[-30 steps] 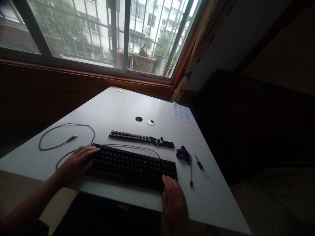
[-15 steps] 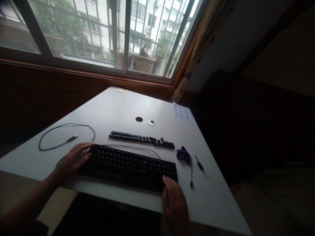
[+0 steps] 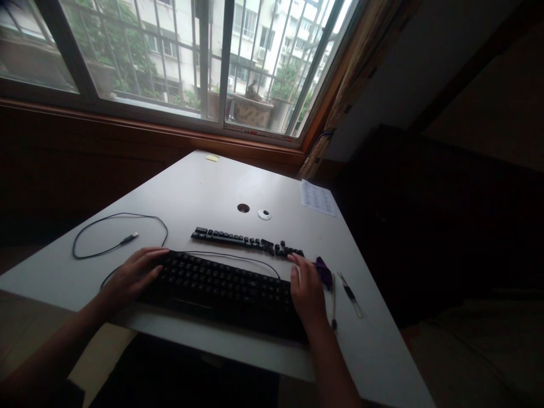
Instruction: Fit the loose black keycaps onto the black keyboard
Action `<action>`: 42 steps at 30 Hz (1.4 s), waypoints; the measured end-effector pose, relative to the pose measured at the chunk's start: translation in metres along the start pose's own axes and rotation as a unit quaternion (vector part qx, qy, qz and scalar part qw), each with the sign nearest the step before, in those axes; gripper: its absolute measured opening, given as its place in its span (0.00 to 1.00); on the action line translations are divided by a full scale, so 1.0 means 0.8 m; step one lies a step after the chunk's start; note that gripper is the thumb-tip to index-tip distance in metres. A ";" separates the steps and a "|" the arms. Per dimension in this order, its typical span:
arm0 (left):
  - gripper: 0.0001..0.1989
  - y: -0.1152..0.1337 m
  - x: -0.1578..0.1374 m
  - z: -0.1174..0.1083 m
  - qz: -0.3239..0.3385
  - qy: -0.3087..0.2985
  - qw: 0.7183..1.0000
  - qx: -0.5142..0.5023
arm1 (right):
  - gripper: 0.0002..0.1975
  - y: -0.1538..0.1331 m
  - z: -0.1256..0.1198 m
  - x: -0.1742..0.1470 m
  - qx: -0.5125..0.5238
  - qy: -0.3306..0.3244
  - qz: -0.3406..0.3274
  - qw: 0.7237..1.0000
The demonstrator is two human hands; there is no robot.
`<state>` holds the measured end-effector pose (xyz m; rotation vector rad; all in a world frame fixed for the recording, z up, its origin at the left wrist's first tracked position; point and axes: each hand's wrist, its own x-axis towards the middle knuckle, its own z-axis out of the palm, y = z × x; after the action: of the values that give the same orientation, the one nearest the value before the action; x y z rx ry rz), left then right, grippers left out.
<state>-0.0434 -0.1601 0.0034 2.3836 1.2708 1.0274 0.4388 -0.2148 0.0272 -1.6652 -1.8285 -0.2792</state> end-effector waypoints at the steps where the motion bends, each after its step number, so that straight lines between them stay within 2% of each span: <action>1: 0.18 0.000 0.000 0.000 -0.004 -0.004 1.000 0.001 | 0.18 0.009 0.009 0.016 -0.001 -0.004 0.003 1.000; 6: 0.18 0.001 -0.002 0.001 -0.021 -0.008 1.000 0.002 | 0.19 0.048 0.050 0.068 -0.010 -0.034 0.010 0.999; 11: 0.18 0.000 -0.003 0.003 -0.016 -0.010 1.000 0.003 | 0.19 0.065 0.068 0.077 -0.021 -0.063 0.004 0.998; 24: 0.18 0.005 0.000 0.000 -0.015 -0.009 1.000 0.015 | 0.18 0.077 0.074 0.086 -0.038 -0.078 0.001 0.996; 32: 0.18 0.007 -0.001 -0.002 -0.005 -0.005 1.000 0.023 | 0.14 0.085 0.077 0.112 -0.052 -0.139 -0.015 0.989; 42: 0.18 0.003 0.000 0.001 -0.009 -0.013 1.000 0.020 | 0.09 0.086 0.087 0.138 -0.065 -0.193 0.015 0.979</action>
<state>-0.0416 -0.1618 0.0041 2.4036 1.3134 0.9707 0.4830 -0.0740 0.0198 -1.9427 -2.0995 -0.0645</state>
